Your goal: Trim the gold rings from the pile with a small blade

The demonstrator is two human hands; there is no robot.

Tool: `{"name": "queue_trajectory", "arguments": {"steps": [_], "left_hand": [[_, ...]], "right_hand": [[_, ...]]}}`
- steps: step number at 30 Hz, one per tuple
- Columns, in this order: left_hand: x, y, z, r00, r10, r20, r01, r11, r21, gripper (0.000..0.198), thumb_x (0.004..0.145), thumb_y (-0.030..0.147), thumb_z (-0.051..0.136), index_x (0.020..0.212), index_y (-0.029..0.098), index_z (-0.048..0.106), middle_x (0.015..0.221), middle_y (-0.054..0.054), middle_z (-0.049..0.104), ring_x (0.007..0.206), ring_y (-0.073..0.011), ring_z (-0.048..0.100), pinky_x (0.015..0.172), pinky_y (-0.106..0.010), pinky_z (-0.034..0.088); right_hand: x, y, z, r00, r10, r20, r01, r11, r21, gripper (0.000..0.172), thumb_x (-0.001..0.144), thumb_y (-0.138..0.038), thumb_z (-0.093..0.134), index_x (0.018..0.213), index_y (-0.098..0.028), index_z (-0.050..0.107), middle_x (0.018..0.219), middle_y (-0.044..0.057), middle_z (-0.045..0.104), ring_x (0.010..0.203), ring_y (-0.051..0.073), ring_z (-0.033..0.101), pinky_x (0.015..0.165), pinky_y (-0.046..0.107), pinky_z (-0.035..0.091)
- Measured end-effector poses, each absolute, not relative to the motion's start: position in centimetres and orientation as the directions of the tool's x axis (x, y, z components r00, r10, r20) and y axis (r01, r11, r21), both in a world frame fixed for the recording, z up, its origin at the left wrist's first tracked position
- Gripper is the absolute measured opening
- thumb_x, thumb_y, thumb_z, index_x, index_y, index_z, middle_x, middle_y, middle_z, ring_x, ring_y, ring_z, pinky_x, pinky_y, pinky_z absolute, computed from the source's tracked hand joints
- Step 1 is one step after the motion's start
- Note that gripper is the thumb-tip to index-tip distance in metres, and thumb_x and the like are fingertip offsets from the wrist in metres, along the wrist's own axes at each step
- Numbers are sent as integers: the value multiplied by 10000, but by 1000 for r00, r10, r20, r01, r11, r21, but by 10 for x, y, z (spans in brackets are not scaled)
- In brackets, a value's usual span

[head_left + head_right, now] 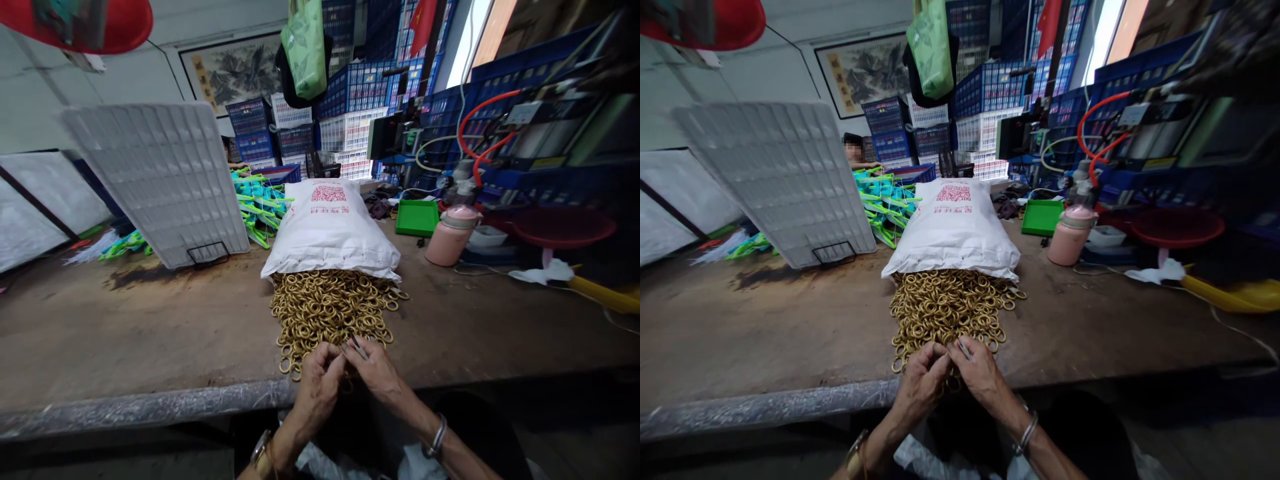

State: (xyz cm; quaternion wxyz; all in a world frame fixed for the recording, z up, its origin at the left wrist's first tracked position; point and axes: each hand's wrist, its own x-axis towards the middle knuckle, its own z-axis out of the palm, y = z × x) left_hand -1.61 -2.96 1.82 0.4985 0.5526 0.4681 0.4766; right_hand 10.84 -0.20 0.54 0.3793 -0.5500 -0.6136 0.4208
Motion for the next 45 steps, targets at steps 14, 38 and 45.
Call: {"name": "queue_trajectory", "arguments": {"steps": [14, 38, 45], "left_hand": [[-15, -29, 26, 161, 950, -268, -148, 292, 945, 318, 718, 469, 544, 640, 170, 469, 436, 62, 473, 326, -32, 285, 356, -174, 185], [-19, -33, 17, 128, 976, -178, -269, 207, 941, 358, 744, 500, 533, 663, 164, 440, 516, 68, 434, 379, -18, 286, 372, -148, 223], [-21, -36, 18, 140, 962, -236, -299, 268, 916, 391, 726, 551, 520, 660, 178, 423, 469, 86, 389, 341, -20, 261, 347, -155, 195]], "right_hand": [[106, -3, 0, -128, 990, 53, 394, 100, -914, 308, 781, -425, 385, 585, -193, 433, 564, -40, 427, 557, 106, 401, 541, 225, 335], [106, -12, 13, -274, 961, -30, 853, 229, -469, 265, 634, -29, 365, 806, -188, 489, 699, 31, 613, 624, 143, 525, 553, 231, 261], [100, -14, 24, -217, 974, -69, 905, 174, -388, 288, 656, 13, 376, 841, -178, 490, 725, 53, 640, 652, 155, 560, 540, 244, 227]]}}
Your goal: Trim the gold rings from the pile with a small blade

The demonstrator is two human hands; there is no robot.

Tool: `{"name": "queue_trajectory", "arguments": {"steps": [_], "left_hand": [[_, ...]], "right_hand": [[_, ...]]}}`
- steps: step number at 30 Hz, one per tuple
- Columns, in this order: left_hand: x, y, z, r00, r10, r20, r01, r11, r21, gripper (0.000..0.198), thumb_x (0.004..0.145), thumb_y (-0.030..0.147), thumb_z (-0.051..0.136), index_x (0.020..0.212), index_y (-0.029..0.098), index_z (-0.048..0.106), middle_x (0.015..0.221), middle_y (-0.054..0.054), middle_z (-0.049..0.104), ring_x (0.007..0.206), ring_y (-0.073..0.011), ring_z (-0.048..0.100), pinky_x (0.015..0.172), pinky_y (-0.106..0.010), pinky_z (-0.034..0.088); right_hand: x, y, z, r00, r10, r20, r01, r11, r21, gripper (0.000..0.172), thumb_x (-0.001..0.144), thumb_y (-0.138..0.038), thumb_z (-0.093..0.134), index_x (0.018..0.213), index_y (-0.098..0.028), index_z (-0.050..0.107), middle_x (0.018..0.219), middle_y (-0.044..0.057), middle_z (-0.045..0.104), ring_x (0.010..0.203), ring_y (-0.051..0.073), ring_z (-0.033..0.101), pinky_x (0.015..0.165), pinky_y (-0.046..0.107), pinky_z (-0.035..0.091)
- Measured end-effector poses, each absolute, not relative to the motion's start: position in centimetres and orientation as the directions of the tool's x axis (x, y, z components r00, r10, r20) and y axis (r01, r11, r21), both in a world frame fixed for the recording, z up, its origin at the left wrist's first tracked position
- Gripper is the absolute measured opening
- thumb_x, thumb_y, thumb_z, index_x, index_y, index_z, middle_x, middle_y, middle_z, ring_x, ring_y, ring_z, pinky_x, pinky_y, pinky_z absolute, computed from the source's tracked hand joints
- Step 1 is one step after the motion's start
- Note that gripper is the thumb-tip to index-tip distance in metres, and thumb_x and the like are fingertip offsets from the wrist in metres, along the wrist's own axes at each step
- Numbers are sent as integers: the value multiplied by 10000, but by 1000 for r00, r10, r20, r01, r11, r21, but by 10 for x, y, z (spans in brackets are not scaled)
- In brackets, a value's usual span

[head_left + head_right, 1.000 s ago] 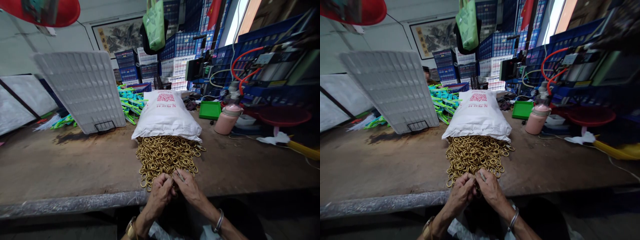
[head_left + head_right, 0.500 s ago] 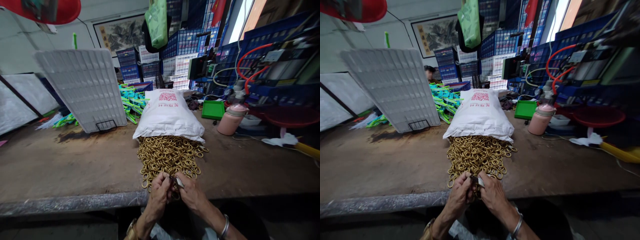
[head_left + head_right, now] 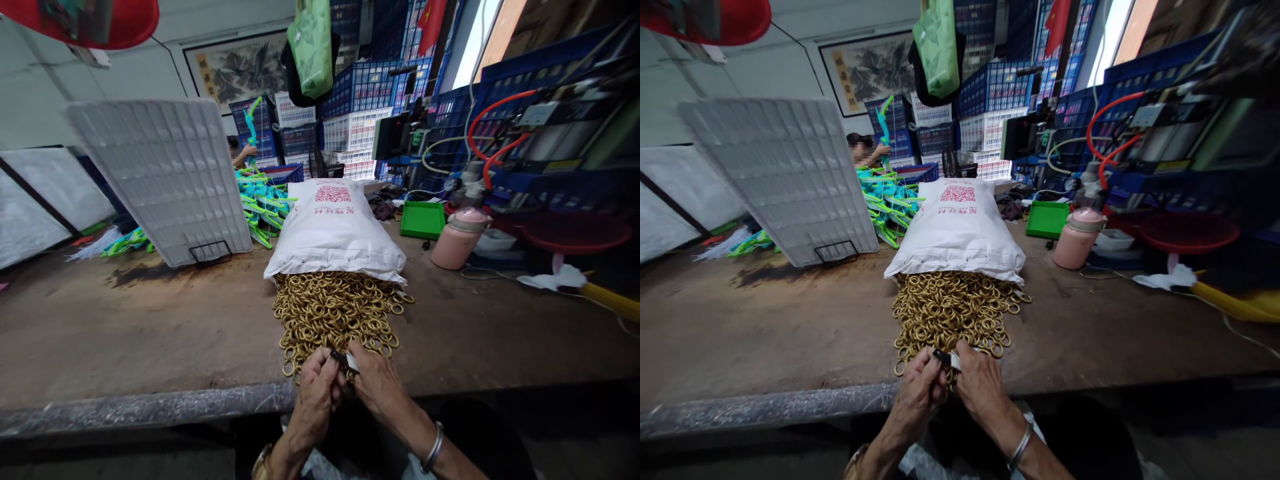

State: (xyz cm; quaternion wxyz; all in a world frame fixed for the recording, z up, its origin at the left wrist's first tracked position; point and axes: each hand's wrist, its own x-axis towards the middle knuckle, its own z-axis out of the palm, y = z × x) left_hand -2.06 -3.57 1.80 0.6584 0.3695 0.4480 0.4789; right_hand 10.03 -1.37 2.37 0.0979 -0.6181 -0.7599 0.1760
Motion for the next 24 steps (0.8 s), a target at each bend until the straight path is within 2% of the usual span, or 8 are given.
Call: {"name": "queue_trajectory", "arguments": {"steps": [8, 11, 13, 16, 19, 21, 24], "left_hand": [[-24, -46, 22, 138, 964, -227, -332, 261, 906, 352, 768, 509, 495, 666, 183, 411, 472, 89, 371, 349, -22, 242, 342, -152, 170], [-27, -52, 33, 176, 962, -208, -315, 255, 914, 340, 763, 497, 511, 677, 181, 422, 497, 77, 429, 340, -17, 255, 336, -154, 164], [-28, -54, 40, 195, 960, -202, -324, 257, 910, 343, 751, 504, 524, 686, 179, 435, 507, 71, 456, 336, -14, 264, 338, -155, 166], [-28, -50, 43, 184, 954, -235, -394, 291, 872, 346, 729, 504, 551, 697, 179, 439, 493, 75, 455, 335, -13, 267, 349, -154, 170], [-27, -46, 38, 192, 951, -243, -477, 307, 824, 319, 737, 468, 560, 703, 177, 435, 497, 73, 459, 349, -15, 290, 366, -151, 182], [-27, -44, 34, 199, 952, -232, -504, 303, 809, 293, 757, 440, 547, 708, 172, 440, 509, 66, 465, 360, -16, 304, 372, -151, 186], [-29, -43, 29, 198, 949, -246, -506, 314, 803, 275, 772, 421, 534, 719, 165, 450, 528, 58, 476, 368, -15, 314, 373, -151, 184]], "right_hand": [[97, -12, 23, -187, 982, -33, 921, 163, -354, 259, 689, 9, 399, 842, -177, 495, 696, 46, 630, 614, 145, 561, 522, 245, 211], [111, -2, 20, -102, 993, -61, 925, 72, -372, 211, 718, -25, 391, 806, -179, 505, 642, 40, 596, 578, 145, 536, 515, 242, 226], [121, 3, 16, -77, 996, -43, 899, 51, -434, 146, 736, -88, 394, 758, -186, 500, 612, 22, 558, 559, 142, 503, 516, 239, 251], [122, 3, 10, -120, 993, -4, 737, 87, -670, 176, 778, -247, 378, 624, -206, 451, 547, -20, 477, 533, 126, 451, 526, 231, 306], [106, -7, 3, -212, 976, -51, 422, 44, -905, 336, 790, -468, 359, 591, -206, 427, 549, -30, 465, 530, 115, 433, 515, 222, 341], [95, -14, 0, -293, 950, -111, 266, -31, -963, 409, 783, -548, 338, 595, -200, 441, 545, -27, 474, 512, 108, 427, 492, 219, 337], [86, -21, 2, -324, 926, -191, 137, -153, -979, 396, 750, -564, 389, 595, -202, 434, 514, -41, 445, 477, 95, 408, 465, 209, 322]]}}
